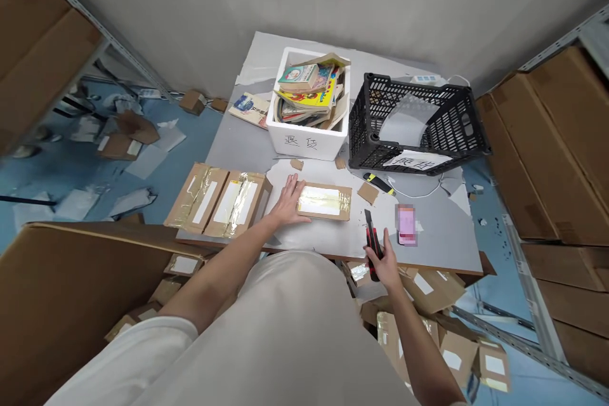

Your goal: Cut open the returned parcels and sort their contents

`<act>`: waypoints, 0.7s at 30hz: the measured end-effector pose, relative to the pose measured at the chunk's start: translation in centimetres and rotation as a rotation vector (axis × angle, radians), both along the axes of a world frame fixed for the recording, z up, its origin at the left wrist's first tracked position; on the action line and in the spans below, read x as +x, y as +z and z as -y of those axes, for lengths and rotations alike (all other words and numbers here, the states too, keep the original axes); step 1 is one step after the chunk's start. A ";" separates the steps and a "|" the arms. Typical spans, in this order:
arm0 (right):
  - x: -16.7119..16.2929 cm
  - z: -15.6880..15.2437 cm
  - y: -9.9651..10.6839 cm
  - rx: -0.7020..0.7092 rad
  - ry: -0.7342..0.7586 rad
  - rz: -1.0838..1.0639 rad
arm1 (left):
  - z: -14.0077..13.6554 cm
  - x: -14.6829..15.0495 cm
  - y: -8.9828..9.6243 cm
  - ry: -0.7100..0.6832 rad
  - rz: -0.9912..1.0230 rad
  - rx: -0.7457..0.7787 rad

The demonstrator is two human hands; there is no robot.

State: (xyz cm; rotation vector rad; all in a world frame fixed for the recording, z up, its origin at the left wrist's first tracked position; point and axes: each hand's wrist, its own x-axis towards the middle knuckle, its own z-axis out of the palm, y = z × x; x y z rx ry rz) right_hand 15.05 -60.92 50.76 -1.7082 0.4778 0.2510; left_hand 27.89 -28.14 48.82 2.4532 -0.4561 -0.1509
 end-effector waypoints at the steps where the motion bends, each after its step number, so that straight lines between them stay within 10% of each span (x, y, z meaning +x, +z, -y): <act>1: 0.8 -0.5 -0.6 0.011 -0.047 0.012 | -0.2 -0.6 -0.3 0.052 0.009 -0.036; 10: 6.8 -5.7 -3.7 0.150 -0.080 0.000 | -0.4 -5.5 -4.6 0.512 -0.386 -0.502; 21: 7.6 -4.9 -4.6 -0.030 -0.077 0.068 | -0.6 -5.0 -3.2 0.551 -0.331 -0.237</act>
